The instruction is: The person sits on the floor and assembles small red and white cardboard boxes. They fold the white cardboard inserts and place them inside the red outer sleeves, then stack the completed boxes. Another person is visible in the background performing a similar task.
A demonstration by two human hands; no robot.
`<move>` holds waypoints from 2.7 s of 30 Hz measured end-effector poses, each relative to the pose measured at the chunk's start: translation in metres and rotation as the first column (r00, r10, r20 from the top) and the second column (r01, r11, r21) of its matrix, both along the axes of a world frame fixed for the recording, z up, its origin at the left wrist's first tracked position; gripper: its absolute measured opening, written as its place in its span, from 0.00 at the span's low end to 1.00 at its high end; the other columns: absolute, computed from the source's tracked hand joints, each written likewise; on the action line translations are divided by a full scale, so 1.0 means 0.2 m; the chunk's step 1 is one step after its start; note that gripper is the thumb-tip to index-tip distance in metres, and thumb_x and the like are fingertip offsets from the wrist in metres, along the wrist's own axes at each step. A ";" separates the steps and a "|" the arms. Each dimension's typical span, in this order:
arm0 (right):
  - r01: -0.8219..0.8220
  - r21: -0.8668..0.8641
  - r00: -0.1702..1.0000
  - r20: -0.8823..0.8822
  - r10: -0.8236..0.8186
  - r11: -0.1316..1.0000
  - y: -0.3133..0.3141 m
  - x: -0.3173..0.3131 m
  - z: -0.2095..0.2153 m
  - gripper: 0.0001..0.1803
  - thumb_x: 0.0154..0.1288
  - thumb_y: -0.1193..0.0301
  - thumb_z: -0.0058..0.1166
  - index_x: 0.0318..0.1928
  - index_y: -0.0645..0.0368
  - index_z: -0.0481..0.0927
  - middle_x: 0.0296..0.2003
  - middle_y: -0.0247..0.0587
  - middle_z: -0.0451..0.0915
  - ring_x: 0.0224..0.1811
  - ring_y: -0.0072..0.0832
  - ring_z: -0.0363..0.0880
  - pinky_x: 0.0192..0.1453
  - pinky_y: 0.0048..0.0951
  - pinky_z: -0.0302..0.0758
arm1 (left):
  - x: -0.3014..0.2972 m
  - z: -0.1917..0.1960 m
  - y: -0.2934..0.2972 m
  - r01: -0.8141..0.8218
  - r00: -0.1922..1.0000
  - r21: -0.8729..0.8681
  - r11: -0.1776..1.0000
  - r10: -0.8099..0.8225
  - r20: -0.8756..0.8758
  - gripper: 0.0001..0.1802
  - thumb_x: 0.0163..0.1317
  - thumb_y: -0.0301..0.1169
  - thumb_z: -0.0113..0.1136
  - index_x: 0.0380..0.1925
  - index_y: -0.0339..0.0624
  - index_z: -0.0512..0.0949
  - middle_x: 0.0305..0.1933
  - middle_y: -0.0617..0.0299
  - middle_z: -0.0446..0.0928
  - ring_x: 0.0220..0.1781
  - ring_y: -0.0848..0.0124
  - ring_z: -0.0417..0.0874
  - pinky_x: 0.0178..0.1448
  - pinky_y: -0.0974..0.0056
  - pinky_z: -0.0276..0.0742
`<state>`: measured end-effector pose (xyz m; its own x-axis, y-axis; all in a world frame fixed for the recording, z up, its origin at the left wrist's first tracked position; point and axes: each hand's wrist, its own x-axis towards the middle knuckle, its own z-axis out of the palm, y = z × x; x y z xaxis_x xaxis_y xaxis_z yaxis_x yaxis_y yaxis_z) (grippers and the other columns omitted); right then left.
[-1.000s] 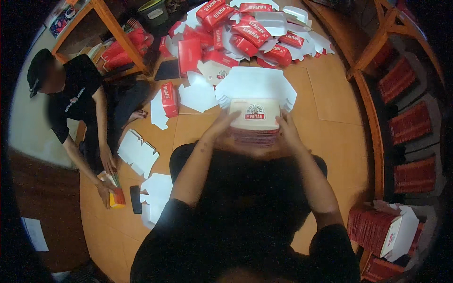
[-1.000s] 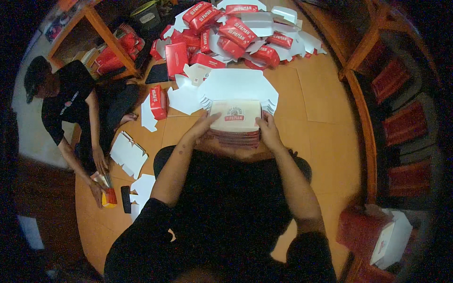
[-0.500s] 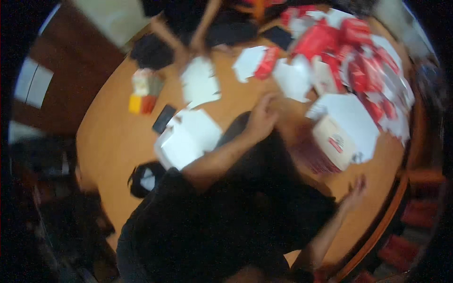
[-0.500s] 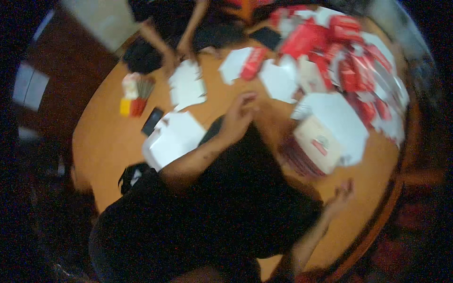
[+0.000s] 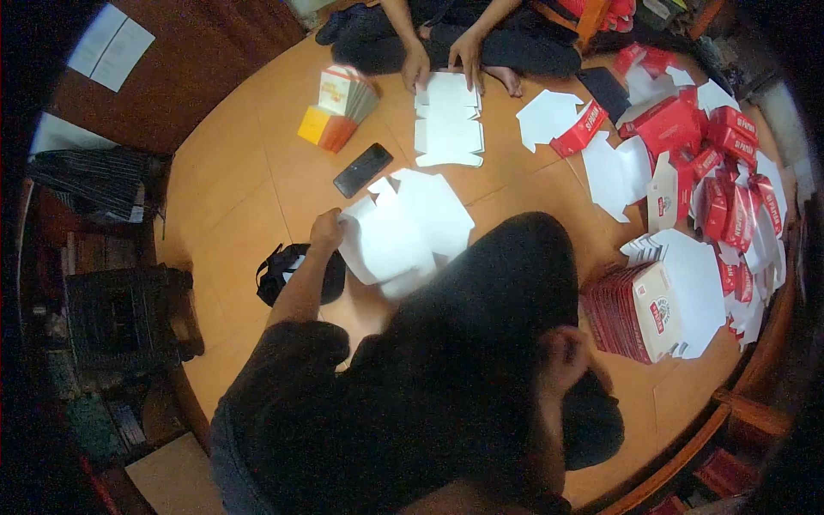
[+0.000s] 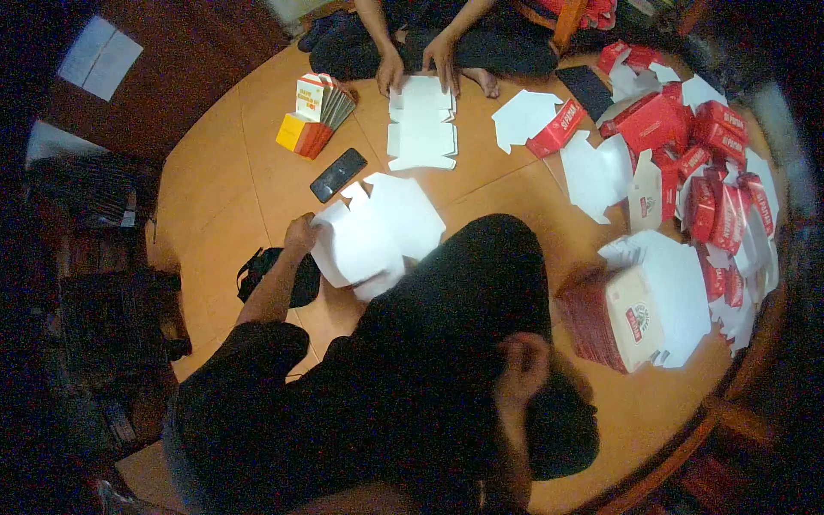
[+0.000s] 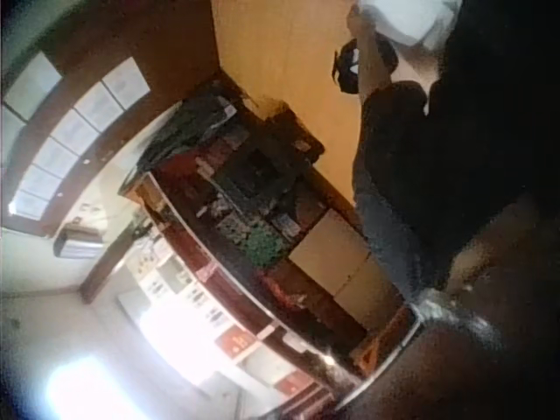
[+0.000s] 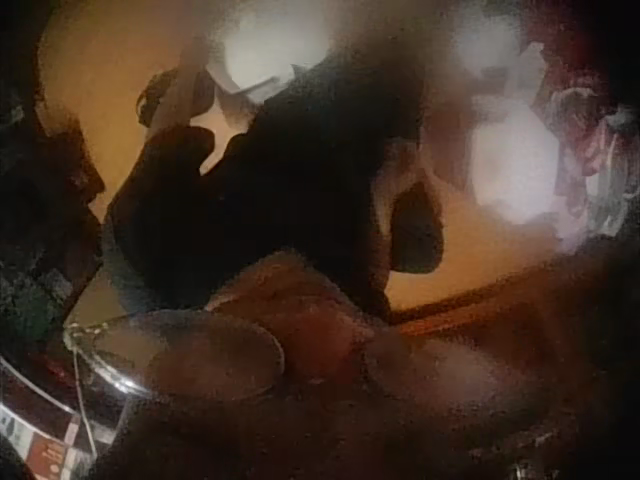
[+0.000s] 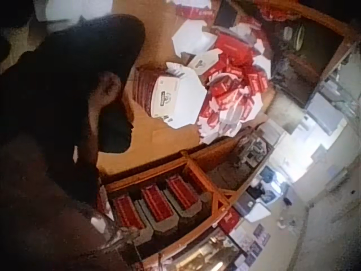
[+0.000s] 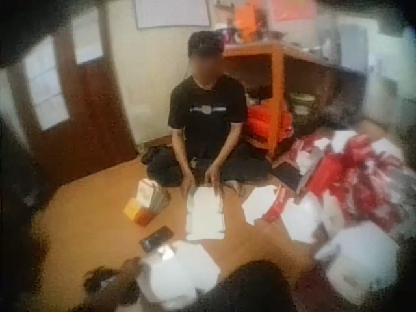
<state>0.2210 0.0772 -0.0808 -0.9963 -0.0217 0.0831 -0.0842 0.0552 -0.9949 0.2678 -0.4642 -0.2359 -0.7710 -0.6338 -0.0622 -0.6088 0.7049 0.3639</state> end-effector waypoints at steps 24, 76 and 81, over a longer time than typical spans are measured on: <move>-0.448 0.372 0.894 0.172 0.414 0.813 -0.09 -0.48 0.90 0.14 0.71 0.66 0.57 0.49 0.64 0.78 0.30 0.40 0.80 0.34 0.22 0.74 0.40 0.30 0.74 | -0.55 1.67 1.26 0.825 0.450 0.106 0.555 -0.530 -0.719 0.27 0.64 0.21 0.61 0.64 0.38 0.68 0.55 0.55 0.72 0.33 0.76 0.79 0.36 0.71 0.77; -0.275 0.453 0.944 -0.038 0.326 0.848 0.10 0.22 0.47 0.05 0.69 0.72 0.51 0.36 0.60 0.76 0.32 0.46 0.76 0.36 0.43 0.76 0.48 0.38 0.72 | -0.07 1.06 1.14 0.363 0.523 0.658 0.660 -0.729 0.442 0.35 0.72 0.59 0.45 0.51 0.34 0.79 0.46 0.51 0.82 0.47 0.62 0.83 0.54 0.58 0.76; -0.015 0.480 1.000 0.015 0.009 0.877 0.03 0.36 0.55 0.07 0.70 0.72 0.52 0.33 0.61 0.74 0.28 0.49 0.75 0.30 0.44 0.76 0.38 0.40 0.72 | -0.04 1.57 1.33 0.791 0.589 0.451 0.413 -0.712 -0.383 0.23 0.69 0.49 0.55 0.40 0.36 0.80 0.35 0.53 0.82 0.39 0.60 0.83 0.50 0.57 0.75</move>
<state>0.2930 0.0830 0.0298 -0.9965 -0.0684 0.0481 -0.0769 0.5254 -0.8474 0.2594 -0.1975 0.0773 -0.9457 0.3225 -0.0408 0.1400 0.5174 0.8442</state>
